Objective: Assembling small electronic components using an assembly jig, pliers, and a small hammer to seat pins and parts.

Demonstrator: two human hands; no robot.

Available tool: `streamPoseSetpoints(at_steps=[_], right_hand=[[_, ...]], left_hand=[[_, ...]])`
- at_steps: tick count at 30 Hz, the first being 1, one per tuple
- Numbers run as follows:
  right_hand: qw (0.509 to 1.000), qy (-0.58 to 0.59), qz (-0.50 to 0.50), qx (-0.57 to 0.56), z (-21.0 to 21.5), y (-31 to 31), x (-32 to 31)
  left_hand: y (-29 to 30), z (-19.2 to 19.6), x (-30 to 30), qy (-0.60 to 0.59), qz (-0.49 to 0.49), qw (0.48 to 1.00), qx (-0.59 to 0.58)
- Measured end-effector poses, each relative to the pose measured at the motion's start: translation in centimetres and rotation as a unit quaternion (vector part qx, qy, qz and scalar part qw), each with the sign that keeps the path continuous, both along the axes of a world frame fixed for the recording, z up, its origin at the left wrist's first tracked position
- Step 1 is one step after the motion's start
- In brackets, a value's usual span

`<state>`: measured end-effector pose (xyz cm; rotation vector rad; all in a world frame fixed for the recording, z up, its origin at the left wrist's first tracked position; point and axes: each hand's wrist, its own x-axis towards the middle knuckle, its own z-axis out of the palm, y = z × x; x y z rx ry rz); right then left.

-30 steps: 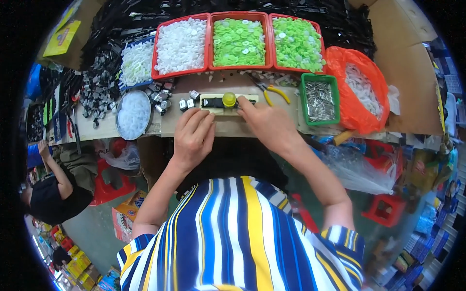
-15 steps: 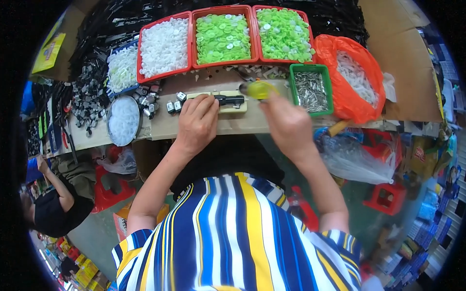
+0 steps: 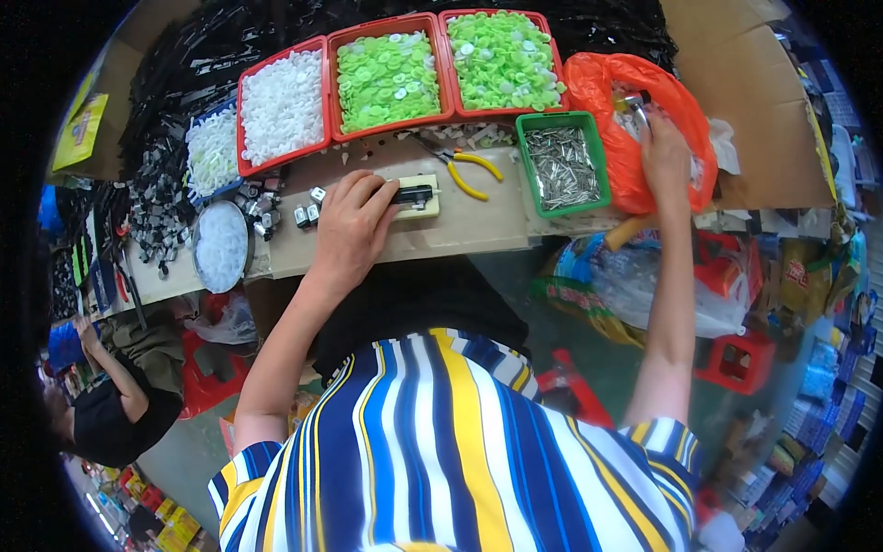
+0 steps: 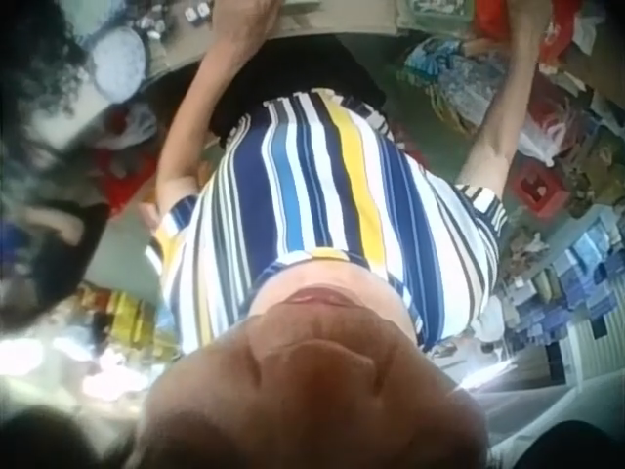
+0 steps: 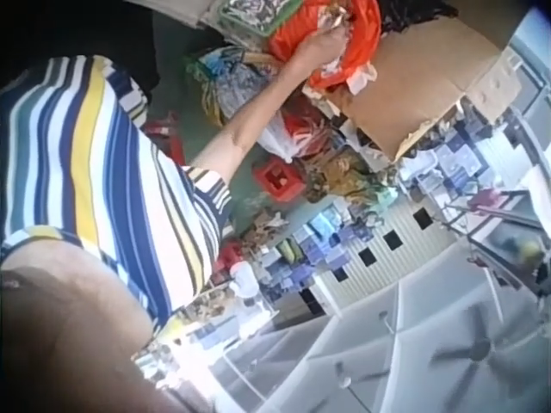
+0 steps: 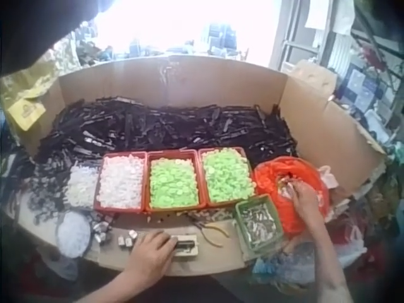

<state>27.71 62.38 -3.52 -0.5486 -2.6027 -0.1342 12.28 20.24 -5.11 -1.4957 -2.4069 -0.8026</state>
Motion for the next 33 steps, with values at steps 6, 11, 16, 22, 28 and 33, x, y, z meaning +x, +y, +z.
streamPoseSetpoints(at_steps=[6, 11, 16, 22, 28, 33], right_hand=[[0.995, 0.069, 0.074, -0.008, 3.9, -8.4, -1.5], [0.945, -0.077, 0.216, -0.231, 2.4, -19.5, -3.2], [0.952, -0.144, 0.210, -0.170, -0.4, -21.0, -5.7], [0.954, -0.163, 0.191, -0.163, -0.7, -21.5, -7.4], [0.964, -0.172, 0.154, -0.135, -0.1, -21.7, -7.1], [0.866, -0.058, 0.262, -0.422, 2.9, -23.4, -4.8]], left_hand=[[0.1, 1.3, -0.7, -0.089, -0.017, 0.996, -0.001], [-0.2, 3.2, -1.5, -0.405, 0.006, 0.904, 0.139], [-1.1, 4.2, -0.8, -0.674, -0.034, 0.700, 0.235], [-2.0, 3.3, 0.1, -0.626, -0.049, 0.733, 0.262], [-2.6, 3.4, 0.1, -0.603, -0.014, 0.770, 0.211], [-2.4, 3.0, 0.6, -0.571, 0.017, 0.802, 0.175]])
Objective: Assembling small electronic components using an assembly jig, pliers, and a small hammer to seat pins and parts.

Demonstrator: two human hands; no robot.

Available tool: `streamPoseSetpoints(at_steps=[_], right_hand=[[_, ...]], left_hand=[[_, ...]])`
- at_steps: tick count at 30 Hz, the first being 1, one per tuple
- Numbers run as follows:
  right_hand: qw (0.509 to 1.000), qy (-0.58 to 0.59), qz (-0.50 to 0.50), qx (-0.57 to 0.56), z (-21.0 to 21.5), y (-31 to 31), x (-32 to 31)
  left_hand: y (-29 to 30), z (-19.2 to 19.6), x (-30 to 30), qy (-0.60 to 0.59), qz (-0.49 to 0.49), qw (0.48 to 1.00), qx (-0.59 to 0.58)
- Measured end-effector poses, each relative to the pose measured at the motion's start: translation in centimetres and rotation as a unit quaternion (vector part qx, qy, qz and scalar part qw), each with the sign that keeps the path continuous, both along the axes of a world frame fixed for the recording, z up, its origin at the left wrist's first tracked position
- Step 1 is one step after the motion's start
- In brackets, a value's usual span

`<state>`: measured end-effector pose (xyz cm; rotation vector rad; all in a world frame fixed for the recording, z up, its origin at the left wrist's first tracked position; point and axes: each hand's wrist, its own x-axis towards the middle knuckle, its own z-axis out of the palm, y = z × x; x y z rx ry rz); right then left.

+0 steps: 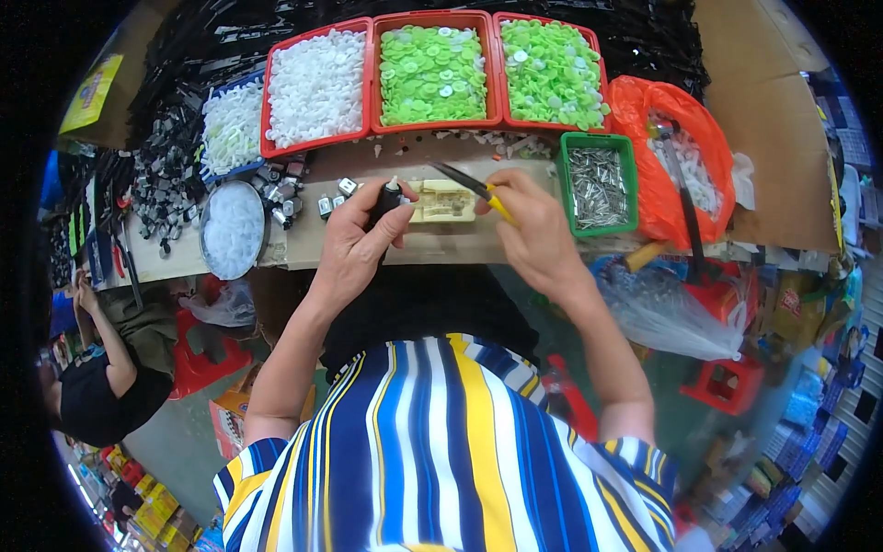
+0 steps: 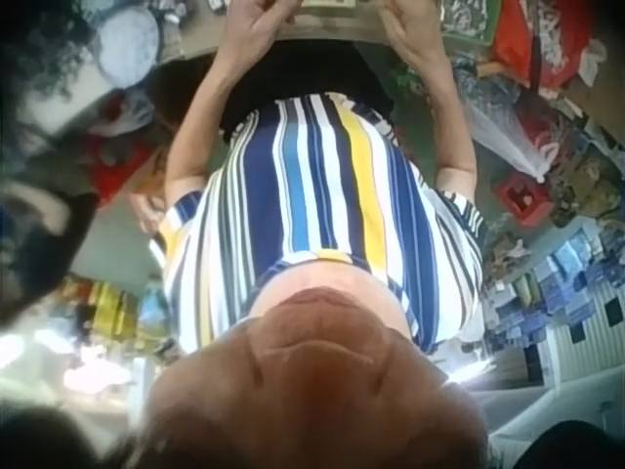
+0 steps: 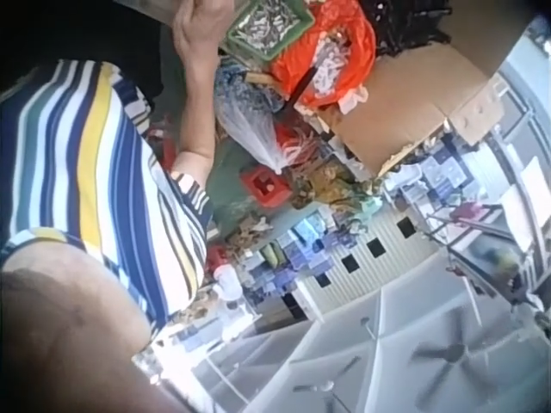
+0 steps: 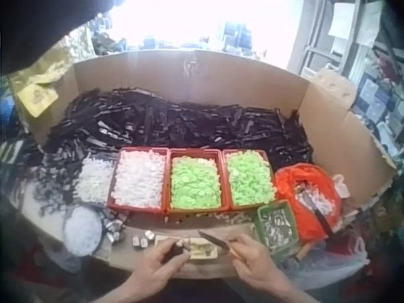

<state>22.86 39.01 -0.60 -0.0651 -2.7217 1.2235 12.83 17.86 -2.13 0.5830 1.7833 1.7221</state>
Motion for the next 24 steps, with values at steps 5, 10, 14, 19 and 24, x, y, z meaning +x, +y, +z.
streamPoseSetpoints(at_steps=[5, 10, 14, 19, 24], right_hand=[[0.999, 0.014, 0.031, 0.025, -0.4, -0.5, 0.8], [0.997, 0.024, 0.035, 0.057, -0.3, -0.7, 1.0], [0.992, 0.034, 0.045, 0.109, -0.6, -0.9, 1.4], [0.989, 0.047, 0.068, 0.127, -0.3, -0.8, 1.8], [0.987, 0.059, 0.109, 0.105, 1.6, -1.5, 1.7]], left_hand=[[1.0, -0.2, 0.4, 0.038, -0.039, 0.998, -0.023], [1.4, -0.1, 0.7, 0.121, -0.057, 0.990, -0.040], [1.0, -0.4, 0.8, 0.043, -0.083, 0.994, -0.058], [0.4, -0.1, 0.3, -0.190, -0.156, 0.968, 0.053], [-0.6, -1.2, 0.4, -0.478, -0.292, 0.778, 0.284]])
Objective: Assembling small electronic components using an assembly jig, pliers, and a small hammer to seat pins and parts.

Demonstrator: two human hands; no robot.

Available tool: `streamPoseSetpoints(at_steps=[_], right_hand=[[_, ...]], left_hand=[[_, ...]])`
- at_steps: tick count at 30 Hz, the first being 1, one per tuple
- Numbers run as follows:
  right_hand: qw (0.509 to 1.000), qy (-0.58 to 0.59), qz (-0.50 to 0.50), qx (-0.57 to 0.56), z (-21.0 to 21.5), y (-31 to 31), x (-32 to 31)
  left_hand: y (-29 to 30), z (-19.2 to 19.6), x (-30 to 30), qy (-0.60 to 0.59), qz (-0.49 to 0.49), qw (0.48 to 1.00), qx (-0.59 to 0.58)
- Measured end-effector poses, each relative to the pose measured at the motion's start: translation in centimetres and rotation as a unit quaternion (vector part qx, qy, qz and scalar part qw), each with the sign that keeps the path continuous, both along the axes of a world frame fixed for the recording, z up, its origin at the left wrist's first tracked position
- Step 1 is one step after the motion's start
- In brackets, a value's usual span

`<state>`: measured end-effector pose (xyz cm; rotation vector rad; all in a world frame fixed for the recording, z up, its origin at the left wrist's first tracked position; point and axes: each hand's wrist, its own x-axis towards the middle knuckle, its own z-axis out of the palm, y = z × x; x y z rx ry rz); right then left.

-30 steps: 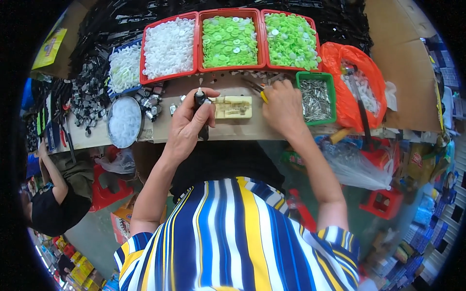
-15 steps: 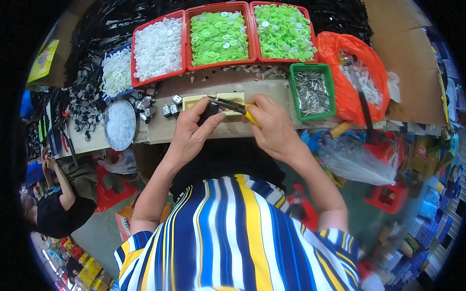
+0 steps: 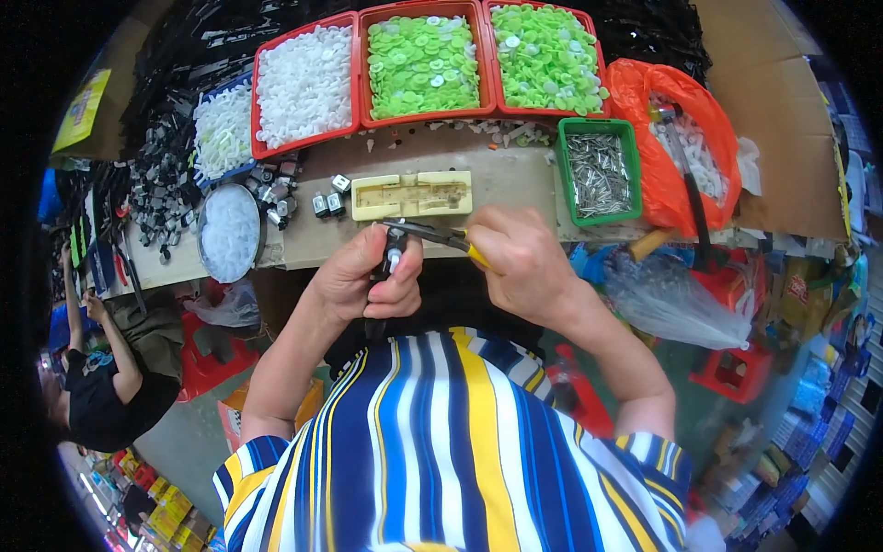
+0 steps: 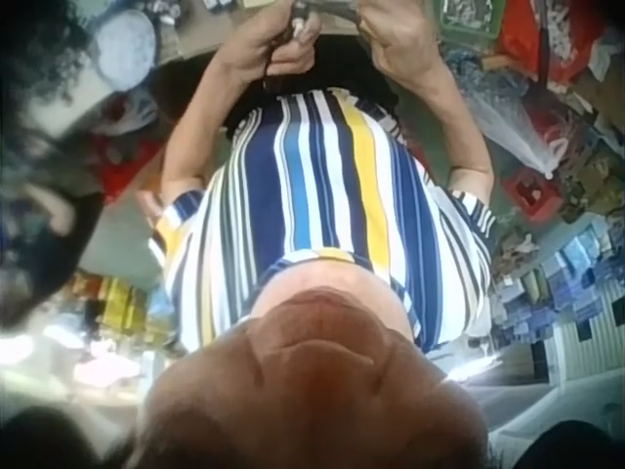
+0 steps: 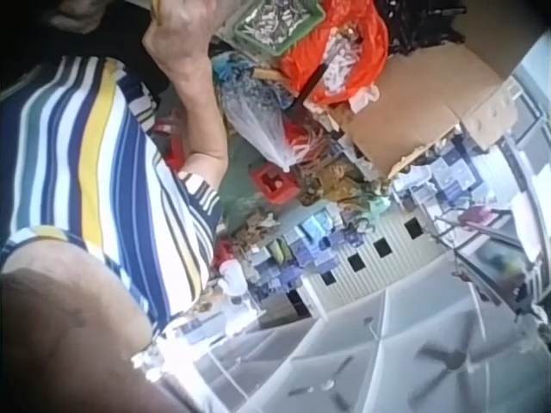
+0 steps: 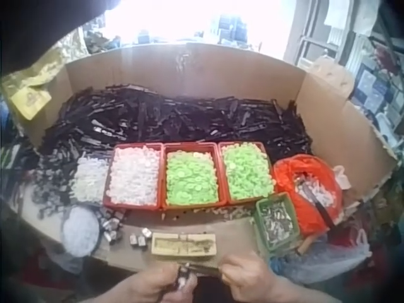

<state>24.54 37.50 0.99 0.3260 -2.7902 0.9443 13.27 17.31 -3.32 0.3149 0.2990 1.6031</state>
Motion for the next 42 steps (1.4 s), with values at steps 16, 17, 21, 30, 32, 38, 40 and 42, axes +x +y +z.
streamPoseSetpoints(at_steps=[16, 17, 21, 30, 32, 38, 40, 42], right_hand=[[0.999, -0.034, -0.014, 0.024, -2.1, -0.3, -1.2], [0.999, -0.031, -0.013, 0.021, -2.0, -0.8, -1.2], [0.997, -0.062, 0.010, 0.045, -1.1, -2.2, -1.2], [0.982, 0.030, -0.005, 0.185, -0.5, -2.8, -0.9], [0.992, 0.031, 0.011, 0.124, -0.8, -2.7, -1.2], [0.991, 0.003, 0.019, 0.129, -0.3, -3.0, -1.6], [0.992, -0.009, 0.019, 0.125, -0.4, -3.2, -1.5], [0.992, -0.014, 0.018, 0.121, -0.4, -3.2, -1.6]], left_hand=[[-7.2, 0.3, -0.9, 0.238, 0.211, 0.918, -0.236], [-6.5, 0.3, -0.8, 0.309, 0.244, 0.888, -0.236], [-4.6, 1.0, 0.1, 0.454, 0.287, 0.814, -0.222], [-3.2, 1.0, 0.6, 0.560, 0.279, 0.745, -0.234], [-3.3, 1.1, 0.6, 0.563, 0.277, 0.740, -0.240], [-3.4, 1.2, 0.9, 0.560, 0.296, 0.734, -0.247], [-3.5, 1.3, 0.9, 0.570, 0.289, 0.726, -0.254], [-3.8, 1.2, 1.0, 0.563, 0.295, 0.726, -0.260]])
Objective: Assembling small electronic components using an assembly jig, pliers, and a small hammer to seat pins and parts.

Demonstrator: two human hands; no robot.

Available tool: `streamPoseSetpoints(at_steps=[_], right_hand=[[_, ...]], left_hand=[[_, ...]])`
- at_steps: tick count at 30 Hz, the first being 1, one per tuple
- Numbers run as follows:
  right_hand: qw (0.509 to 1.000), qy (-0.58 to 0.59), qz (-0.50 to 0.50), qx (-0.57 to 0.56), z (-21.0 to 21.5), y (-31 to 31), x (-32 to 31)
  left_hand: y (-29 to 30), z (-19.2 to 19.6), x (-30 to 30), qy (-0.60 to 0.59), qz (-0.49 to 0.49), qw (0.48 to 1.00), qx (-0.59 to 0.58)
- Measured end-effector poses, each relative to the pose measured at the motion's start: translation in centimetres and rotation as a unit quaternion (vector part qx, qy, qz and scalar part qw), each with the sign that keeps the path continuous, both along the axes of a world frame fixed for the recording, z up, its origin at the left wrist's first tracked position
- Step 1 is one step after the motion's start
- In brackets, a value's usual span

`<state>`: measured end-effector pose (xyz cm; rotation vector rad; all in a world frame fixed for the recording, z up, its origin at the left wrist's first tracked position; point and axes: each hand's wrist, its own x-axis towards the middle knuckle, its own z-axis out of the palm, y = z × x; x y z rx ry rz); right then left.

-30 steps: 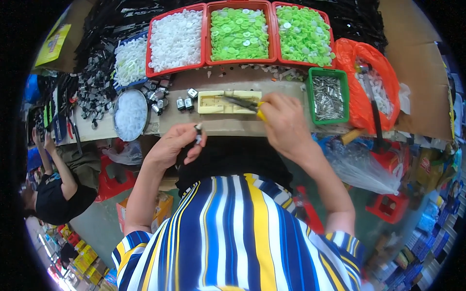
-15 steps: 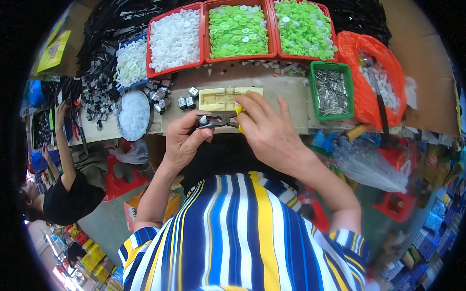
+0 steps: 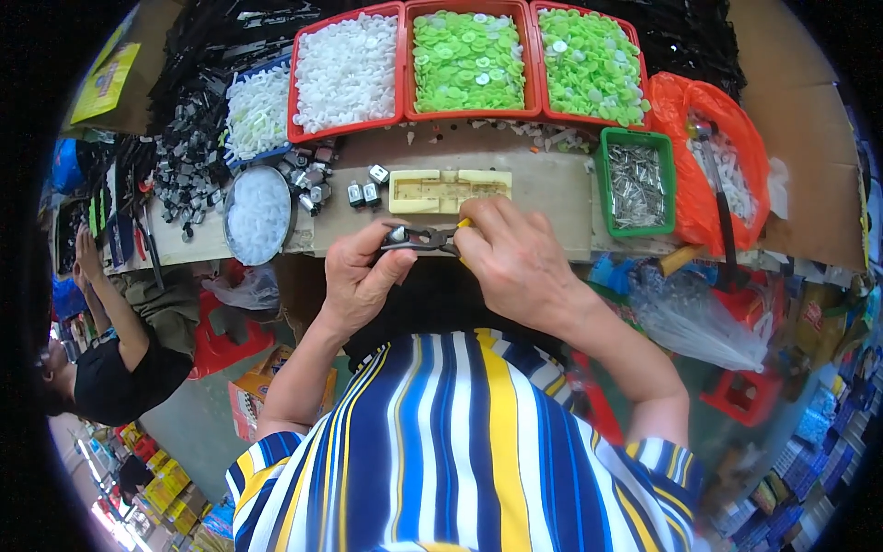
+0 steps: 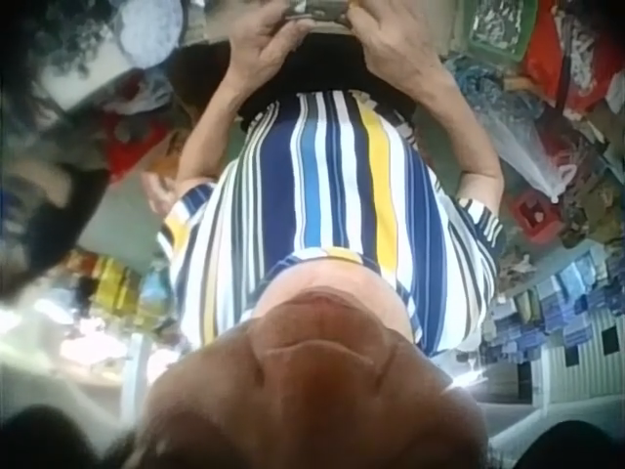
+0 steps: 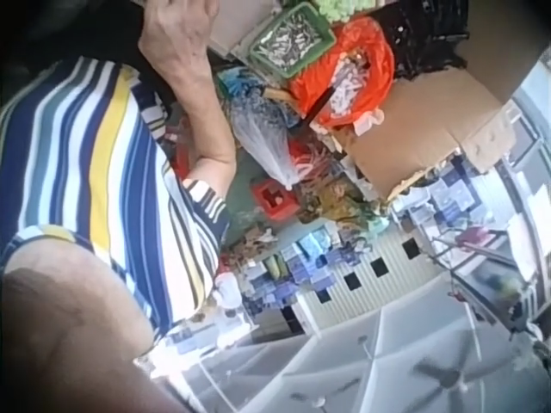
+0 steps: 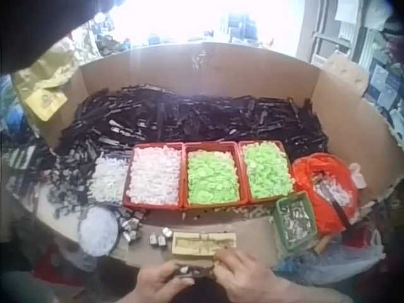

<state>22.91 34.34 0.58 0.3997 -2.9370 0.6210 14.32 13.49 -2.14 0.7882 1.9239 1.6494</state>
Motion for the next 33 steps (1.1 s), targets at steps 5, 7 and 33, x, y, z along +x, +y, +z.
streamPoseSetpoints(at_steps=[5, 7, 33], right_hand=[[0.997, 0.014, -0.011, 0.069, -1.6, 1.2, -0.8], [0.994, 0.016, -0.082, 0.073, -3.1, 3.0, -0.9], [0.978, -0.056, -0.180, 0.085, -5.0, 5.4, -0.4]], left_hand=[[-3.1, 0.0, -1.4, 0.086, -0.060, 0.978, -0.178], [-5.9, -0.4, -2.0, 0.130, -0.128, 0.918, -0.352], [13.8, -1.1, -30.5, 0.419, 0.096, 0.870, -0.242]])
